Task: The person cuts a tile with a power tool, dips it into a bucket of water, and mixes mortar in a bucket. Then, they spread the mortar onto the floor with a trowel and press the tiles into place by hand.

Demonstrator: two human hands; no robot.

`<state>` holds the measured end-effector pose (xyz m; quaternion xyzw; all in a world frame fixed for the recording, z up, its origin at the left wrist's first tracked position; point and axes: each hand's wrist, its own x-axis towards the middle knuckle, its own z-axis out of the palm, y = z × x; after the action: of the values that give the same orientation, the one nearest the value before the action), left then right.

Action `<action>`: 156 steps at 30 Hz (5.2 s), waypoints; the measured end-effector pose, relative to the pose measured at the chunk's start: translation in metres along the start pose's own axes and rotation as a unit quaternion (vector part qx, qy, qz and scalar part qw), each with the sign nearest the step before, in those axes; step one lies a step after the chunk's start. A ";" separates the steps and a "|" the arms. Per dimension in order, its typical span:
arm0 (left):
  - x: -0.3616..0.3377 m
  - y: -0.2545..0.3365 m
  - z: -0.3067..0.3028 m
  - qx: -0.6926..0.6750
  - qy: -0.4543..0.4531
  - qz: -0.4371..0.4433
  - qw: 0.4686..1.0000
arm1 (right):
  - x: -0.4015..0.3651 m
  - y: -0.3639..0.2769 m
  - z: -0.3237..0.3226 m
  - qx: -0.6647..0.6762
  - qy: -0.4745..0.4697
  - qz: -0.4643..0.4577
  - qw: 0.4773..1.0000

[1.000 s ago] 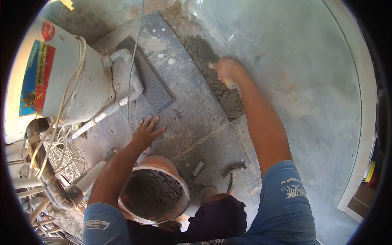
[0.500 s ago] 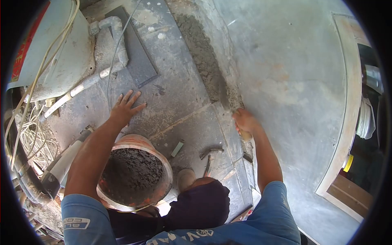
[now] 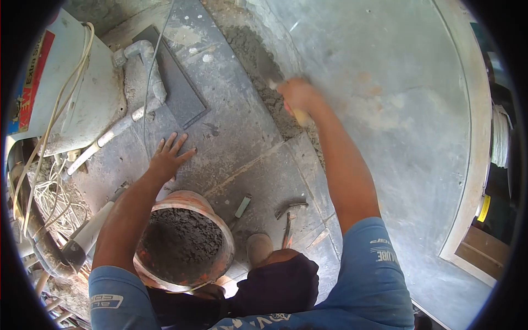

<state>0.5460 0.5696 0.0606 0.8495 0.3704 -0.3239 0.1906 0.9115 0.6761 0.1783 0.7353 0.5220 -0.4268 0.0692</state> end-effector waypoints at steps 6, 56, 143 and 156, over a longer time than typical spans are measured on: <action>0.002 -0.001 0.009 -0.002 0.019 0.008 1.000 | 0.014 0.031 0.013 0.026 -0.037 0.098 0.994; 0.004 0.001 0.007 0.009 0.013 0.015 1.000 | -0.137 0.136 0.091 -0.254 0.056 0.117 0.958; 0.008 0.000 0.007 0.006 0.008 0.007 1.000 | 0.136 -0.178 0.114 0.743 0.059 0.070 0.663; 0.009 0.004 -0.005 0.025 -0.042 -0.009 0.999 | 0.082 -0.118 0.129 0.419 0.198 -0.010 0.886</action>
<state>0.5557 0.5739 0.0581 0.8365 0.3611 -0.3701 0.1815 0.7497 0.7158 0.0805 0.7601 0.3043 -0.4517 -0.3544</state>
